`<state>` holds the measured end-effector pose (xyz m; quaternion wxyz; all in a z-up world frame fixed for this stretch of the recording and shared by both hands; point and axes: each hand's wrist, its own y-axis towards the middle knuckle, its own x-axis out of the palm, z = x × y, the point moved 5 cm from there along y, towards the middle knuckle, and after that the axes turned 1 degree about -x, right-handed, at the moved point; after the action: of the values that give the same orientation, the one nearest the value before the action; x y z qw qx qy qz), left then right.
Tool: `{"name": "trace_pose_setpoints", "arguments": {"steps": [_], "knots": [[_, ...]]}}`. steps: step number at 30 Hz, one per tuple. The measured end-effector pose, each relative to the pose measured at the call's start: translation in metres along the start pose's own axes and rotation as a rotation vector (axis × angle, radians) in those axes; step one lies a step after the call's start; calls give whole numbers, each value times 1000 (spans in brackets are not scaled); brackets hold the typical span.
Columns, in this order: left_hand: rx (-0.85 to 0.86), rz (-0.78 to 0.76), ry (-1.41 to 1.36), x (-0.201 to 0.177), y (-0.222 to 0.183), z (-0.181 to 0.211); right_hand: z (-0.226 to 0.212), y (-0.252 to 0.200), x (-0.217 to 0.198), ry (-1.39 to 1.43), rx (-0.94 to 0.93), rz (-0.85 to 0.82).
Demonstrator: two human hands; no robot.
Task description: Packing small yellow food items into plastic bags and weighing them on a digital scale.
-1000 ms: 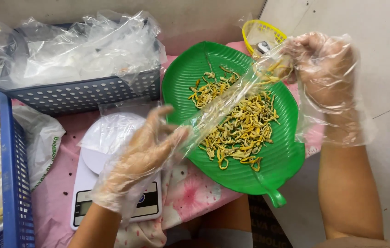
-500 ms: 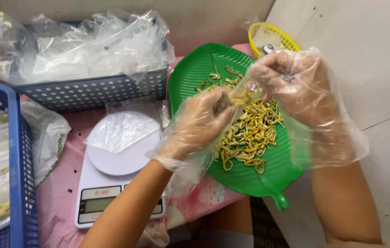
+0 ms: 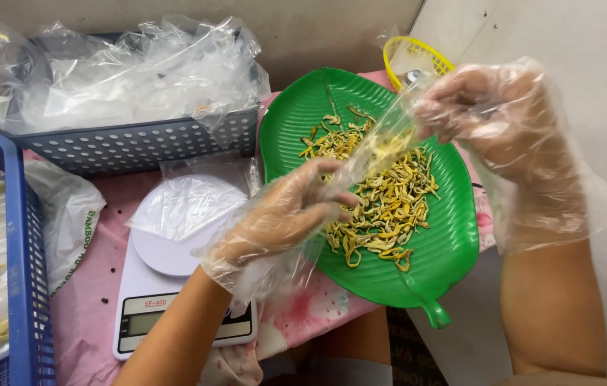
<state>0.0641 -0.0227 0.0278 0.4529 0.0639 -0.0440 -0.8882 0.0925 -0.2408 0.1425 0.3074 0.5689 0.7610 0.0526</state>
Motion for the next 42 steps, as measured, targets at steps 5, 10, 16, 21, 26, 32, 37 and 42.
{"name": "trace_pose_setpoints", "arguments": {"steps": [5, 10, 16, 21, 26, 32, 37, 42], "knots": [[11, 272, -165, -20, -15, 9, -21, -6, -11, 25, -17, 147], [-91, 246, -312, -4, -21, -23, 1, -1, -30, 39, -10, 351], [-384, -514, -879, 8, -25, -63, 8, 4, -24, -26, -144, 335], [-705, -385, -619, 10, -26, -85, -3, 8, -10, -213, -164, 238], [-243, 222, -112, -9, -8, 18, -10, 8, 14, -100, -87, 100], [15, 96, 171, 24, -3, 29, -56, 13, 37, -290, -149, -11], [42, -122, -403, 30, 0, -3, -52, 13, 33, -165, -206, 90], [-19, -62, -754, 20, -7, 9, 18, 23, 5, 94, -86, 261]]}}
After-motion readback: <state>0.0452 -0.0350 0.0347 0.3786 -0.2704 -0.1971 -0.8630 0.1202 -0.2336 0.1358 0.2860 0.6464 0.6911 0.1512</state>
